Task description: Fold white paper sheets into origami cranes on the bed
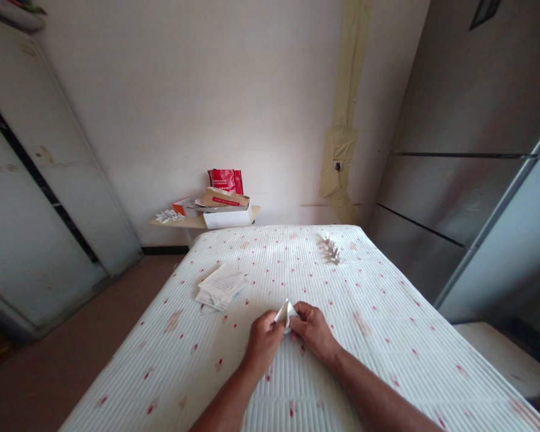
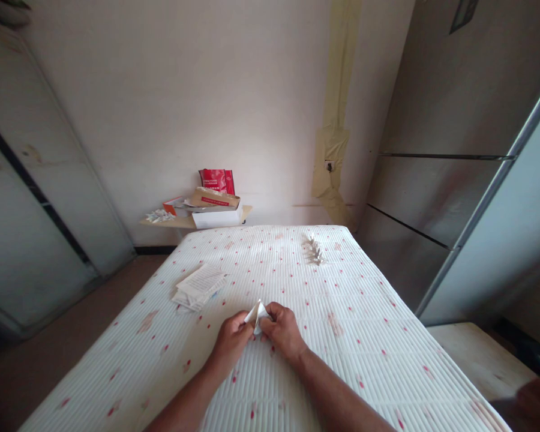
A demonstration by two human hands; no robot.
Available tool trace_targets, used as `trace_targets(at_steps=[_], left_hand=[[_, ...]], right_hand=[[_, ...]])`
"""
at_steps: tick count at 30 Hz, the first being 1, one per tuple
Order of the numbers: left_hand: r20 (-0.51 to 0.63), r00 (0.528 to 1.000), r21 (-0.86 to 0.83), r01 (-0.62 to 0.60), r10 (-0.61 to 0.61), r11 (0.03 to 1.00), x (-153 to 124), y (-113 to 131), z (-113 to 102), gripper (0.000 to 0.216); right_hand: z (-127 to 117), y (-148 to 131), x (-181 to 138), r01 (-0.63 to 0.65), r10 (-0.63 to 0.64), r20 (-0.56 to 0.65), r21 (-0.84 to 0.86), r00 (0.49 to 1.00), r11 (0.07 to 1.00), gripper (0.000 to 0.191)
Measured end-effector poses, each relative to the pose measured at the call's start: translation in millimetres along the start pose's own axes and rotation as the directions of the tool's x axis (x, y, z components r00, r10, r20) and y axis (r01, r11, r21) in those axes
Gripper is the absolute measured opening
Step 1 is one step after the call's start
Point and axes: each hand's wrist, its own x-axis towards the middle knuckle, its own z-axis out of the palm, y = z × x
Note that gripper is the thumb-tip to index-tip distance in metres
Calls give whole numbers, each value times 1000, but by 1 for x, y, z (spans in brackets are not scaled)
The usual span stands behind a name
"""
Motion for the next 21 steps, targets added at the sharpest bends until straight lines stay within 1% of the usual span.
trace_targets(at_steps=[3, 6, 8, 12, 17, 21], left_hand=[[75, 997, -53, -9, 13, 999, -2, 7, -4, 8], [133, 991, -110, -20, 35, 994, -4, 11, -5, 14], [124, 991, -99, -32, 44, 995, -3, 10, -4, 17], [48, 995, -20, -92, 93, 996, -1, 5, -5, 13], [58, 990, -2, -128, 127, 992, 1, 6, -12, 25], [54, 988, -9, -145, 145, 989, 0, 7, -14, 27]], right_hand=[[0, 0, 0, -5, 5, 2, 5, 1000, 1000, 7], [-1, -1, 0, 6, -5, -10, 34, 1000, 999, 6], [-1, 0, 0, 13, -12, -15, 58, 1000, 998, 6], [-2, 1, 1, -8, 3, 36, 129, 999, 992, 14], [-3, -2, 1, -21, 6, 76, 200, 997, 980, 22], [-2, -4, 0, -19, -6, 106, 232, 994, 972, 26]])
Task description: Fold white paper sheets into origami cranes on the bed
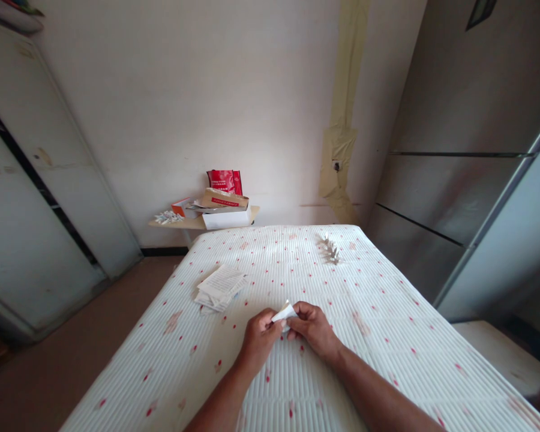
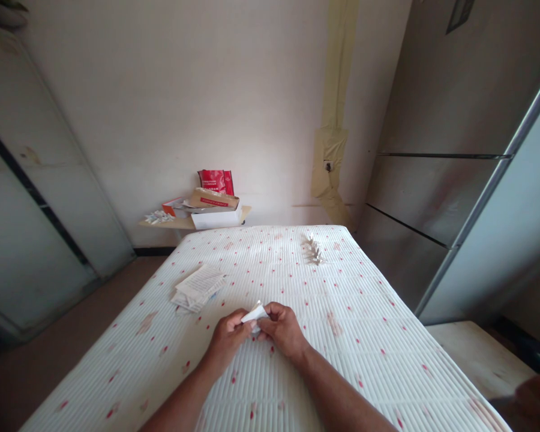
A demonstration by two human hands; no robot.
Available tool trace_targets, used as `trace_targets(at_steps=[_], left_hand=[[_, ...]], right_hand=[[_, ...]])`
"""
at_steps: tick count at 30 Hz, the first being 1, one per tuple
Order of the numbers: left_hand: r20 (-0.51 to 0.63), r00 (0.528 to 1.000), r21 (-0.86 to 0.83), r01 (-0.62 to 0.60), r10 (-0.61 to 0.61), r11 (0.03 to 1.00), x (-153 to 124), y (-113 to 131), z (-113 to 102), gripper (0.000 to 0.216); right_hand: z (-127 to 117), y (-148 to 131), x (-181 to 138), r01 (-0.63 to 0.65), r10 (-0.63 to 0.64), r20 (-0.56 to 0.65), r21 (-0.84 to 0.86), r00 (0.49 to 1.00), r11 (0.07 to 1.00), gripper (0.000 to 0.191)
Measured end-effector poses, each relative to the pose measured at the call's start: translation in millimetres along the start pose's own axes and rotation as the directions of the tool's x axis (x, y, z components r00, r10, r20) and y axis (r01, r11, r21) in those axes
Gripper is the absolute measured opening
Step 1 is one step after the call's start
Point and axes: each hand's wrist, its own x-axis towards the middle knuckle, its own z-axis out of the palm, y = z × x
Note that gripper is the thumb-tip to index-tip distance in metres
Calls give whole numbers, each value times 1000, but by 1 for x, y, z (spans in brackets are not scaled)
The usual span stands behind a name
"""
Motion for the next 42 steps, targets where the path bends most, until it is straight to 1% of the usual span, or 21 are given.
trace_targets(at_steps=[2, 4, 6, 8, 10, 13, 16, 18, 21, 24, 27, 30, 35, 39, 42], left_hand=[[-1, 1000, -6, 15, -15, 1000, 0, -1, 0, 27], [-10, 999, -7, 40, -40, 999, 0, -1, 0, 28], [-13, 998, -32, 64, -65, 997, 0, -2, 0, 29], [-8, 996, -79, 86, -87, 993, 1, -2, -1, 31], [-9, 993, -120, 115, -117, 986, 1, -2, -1, 35], [-25, 986, -137, 162, -167, 977, 1, -2, -2, 40], [-37, 984, -140, 168, -175, 976, 1, -3, 0, 41], [-41, 985, -146, 157, -165, 977, 1, -4, 1, 42], [-57, 988, -133, 138, -147, 981, 1, -6, 3, 43], [-76, 989, -100, 119, -127, 988, 1, -5, 3, 43], [-69, 990, -92, 115, -121, 989, 1, -2, 3, 43], [-25, 990, -130, 137, -141, 982, 1, 0, 1, 42], [128, 980, -231, 180, -154, 956, 1, 0, -11, 40], [223, 959, -215, 226, -177, 950, 1, 0, -19, 36], [255, 950, -180, 228, -178, 957, 1, -1, -19, 34]], right_hand=[[0, 1, 1, -1, 1, 8, -1, 1000, 1000, 25], [-1, 3, 1, 34, -34, -22, -26, 999, 999, 23], [-2, 4, 1, 105, -114, -82, -103, 990, 989, 22], [-4, 3, 0, 166, -193, -126, -199, 973, 966, 26], [-5, 3, 0, 176, -218, -135, -266, 967, 948, 29], [-5, 5, 1, 161, -193, -98, -272, 976, 949, 25], [-3, 8, 2, 150, -161, -57, -156, 985, 976, 22], [-1, 8, 2, 132, -137, -55, -96, 989, 987, 22], [2, 5, 0, 90, -97, -57, -108, 994, 990, 24], [3, 2, -3, 54, -59, -32, -122, 998, 991, 27], [3, 1, -5, 16, -18, -14, -131, 1000, 991, 30], [1, 2, -5, -23, 24, 8, -133, 1000, 991, 34], [-4, 3, -3, -63, 64, 52, -31, 997, 998, 41], [-8, 4, -2, -76, 72, 75, 48, 995, 996, 43], [-8, 4, -1, -90, 85, 81, 61, 993, 994, 43]])
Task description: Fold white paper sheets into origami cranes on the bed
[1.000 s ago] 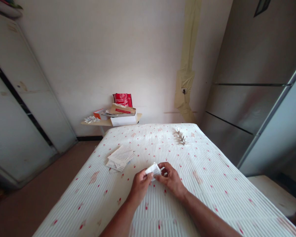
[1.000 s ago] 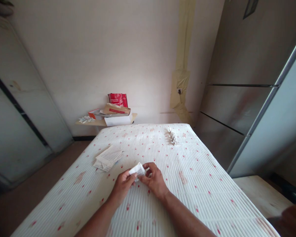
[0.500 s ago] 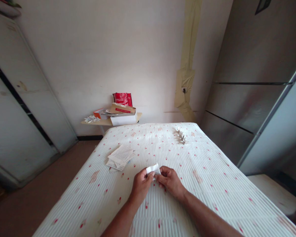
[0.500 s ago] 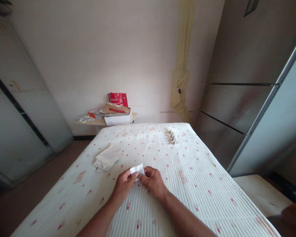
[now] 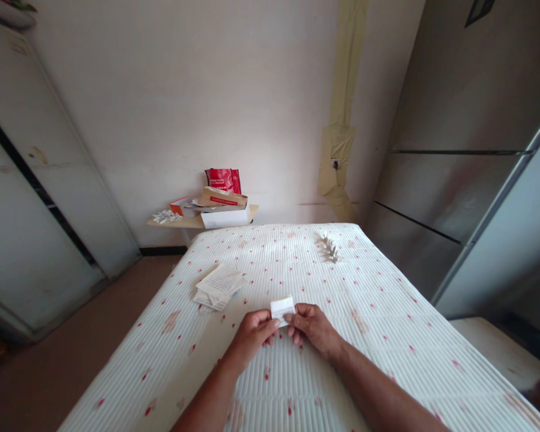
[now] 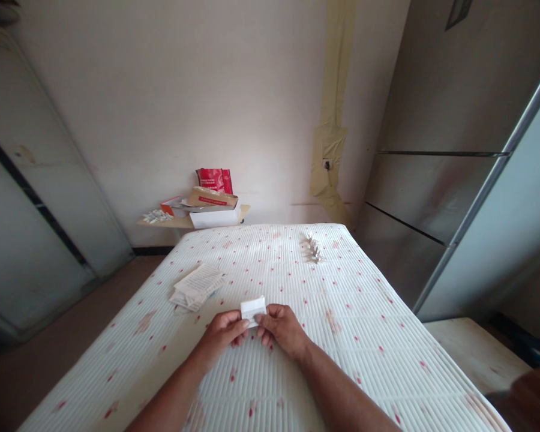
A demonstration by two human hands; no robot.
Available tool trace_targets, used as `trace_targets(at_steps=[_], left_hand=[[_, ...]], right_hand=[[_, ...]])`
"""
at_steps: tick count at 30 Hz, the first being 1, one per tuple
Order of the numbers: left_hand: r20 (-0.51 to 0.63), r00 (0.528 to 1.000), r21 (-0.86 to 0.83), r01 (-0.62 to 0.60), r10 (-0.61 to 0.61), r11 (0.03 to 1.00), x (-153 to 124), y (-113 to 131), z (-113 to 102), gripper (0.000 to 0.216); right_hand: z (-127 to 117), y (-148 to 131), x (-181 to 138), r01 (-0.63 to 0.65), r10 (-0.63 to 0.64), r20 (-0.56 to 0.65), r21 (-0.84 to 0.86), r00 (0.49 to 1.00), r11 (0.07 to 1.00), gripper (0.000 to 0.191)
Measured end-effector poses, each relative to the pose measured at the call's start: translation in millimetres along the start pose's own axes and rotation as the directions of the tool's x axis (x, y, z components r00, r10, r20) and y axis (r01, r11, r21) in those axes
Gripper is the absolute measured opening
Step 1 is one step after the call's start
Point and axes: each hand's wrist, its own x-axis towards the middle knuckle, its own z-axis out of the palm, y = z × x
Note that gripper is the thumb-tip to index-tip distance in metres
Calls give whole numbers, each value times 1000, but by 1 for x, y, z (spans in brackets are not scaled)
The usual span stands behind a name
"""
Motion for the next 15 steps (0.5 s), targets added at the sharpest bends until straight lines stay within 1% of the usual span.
trace_targets(at_steps=[3, 10, 15], left_hand=[[1, 1000, 30, -16, 16, 999, 1, -2, 1, 35], [-42, 998, 116, -35, 40, 993, 3, -5, 1, 32], [-55, 997, 179, -45, 56, 983, 1, -2, 2, 28]], right_hand=[[1, -2, -1, -8, 8, 3, 3, 1000, 1000, 43], [2, -5, -3, -3, 3, 49, -9, 999, 1000, 44], [3, -8, -5, 43, -39, 47, -105, 998, 994, 41]])
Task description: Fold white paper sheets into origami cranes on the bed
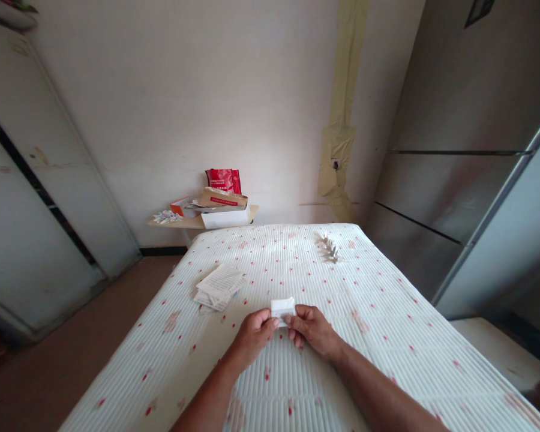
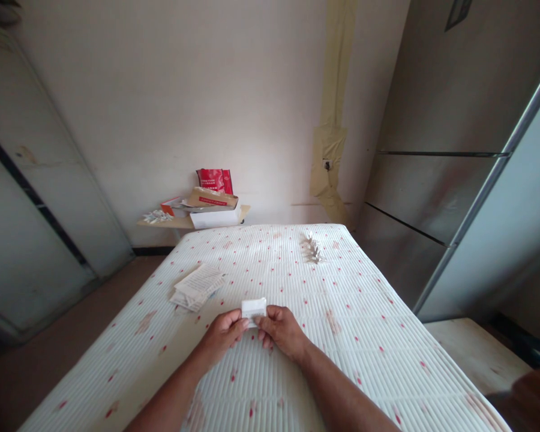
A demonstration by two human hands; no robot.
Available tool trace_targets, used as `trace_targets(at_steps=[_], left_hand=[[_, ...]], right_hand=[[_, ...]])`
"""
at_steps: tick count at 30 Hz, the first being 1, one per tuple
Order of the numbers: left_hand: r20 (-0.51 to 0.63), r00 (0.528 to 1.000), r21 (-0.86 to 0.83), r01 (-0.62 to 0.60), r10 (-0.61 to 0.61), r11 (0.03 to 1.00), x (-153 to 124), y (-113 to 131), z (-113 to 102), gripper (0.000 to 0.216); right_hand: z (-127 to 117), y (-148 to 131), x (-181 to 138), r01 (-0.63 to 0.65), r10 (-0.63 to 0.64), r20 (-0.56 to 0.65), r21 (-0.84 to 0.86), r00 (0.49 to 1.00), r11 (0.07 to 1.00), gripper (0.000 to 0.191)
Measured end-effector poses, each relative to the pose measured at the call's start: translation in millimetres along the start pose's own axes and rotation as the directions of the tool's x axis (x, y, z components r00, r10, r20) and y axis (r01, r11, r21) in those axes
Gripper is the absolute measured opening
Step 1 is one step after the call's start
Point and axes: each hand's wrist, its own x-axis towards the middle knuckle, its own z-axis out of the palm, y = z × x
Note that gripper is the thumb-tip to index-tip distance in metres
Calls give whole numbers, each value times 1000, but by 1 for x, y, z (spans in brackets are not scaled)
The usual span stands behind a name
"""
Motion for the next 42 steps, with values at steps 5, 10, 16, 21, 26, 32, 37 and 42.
trace_targets(at_steps=[5, 10, 16, 21, 26, 32, 37, 42], left_hand=[[18, 1000, 32, -6, 5, 999, 0, -2, 2, 27], [52, 999, 45, -5, 2, 999, 1, -5, 3, 27], [66, 998, 28, 4, -6, 1000, 0, -1, 0, 26], [66, 998, 20, 15, -17, 1000, 0, 1, -1, 25], [65, 998, 10, 25, -25, 1000, 0, 1, -3, 26], [64, 997, -65, 51, -47, 997, 0, 2, -3, 29], [57, 998, -97, 20, -14, 995, -1, 6, -2, 28], [-66, 997, -123, -43, 35, 991, -1, 8, -4, 29]], right_hand=[[3, -4, 2, 100, -107, -90, -78, 990, 992, 35], [1, 2, 4, 128, -151, -203, -119, 967, 985, 36], [0, 4, 5, 129, -141, -182, -74, 973, 989, 38], [1, -1, 5, 93, -104, -209, -60, 972, 994, 40], [0, -5, 3, 84, -94, -191, -59, 977, 995, 41], [-1, -1, 4, 86, -96, -206, -59, 974, 995, 39], [0, 1, 5, 111, -114, -226, -24, 967, 994, 38], [-4, 5, 7, 92, -93, -184, -15, 978, 996, 35]])
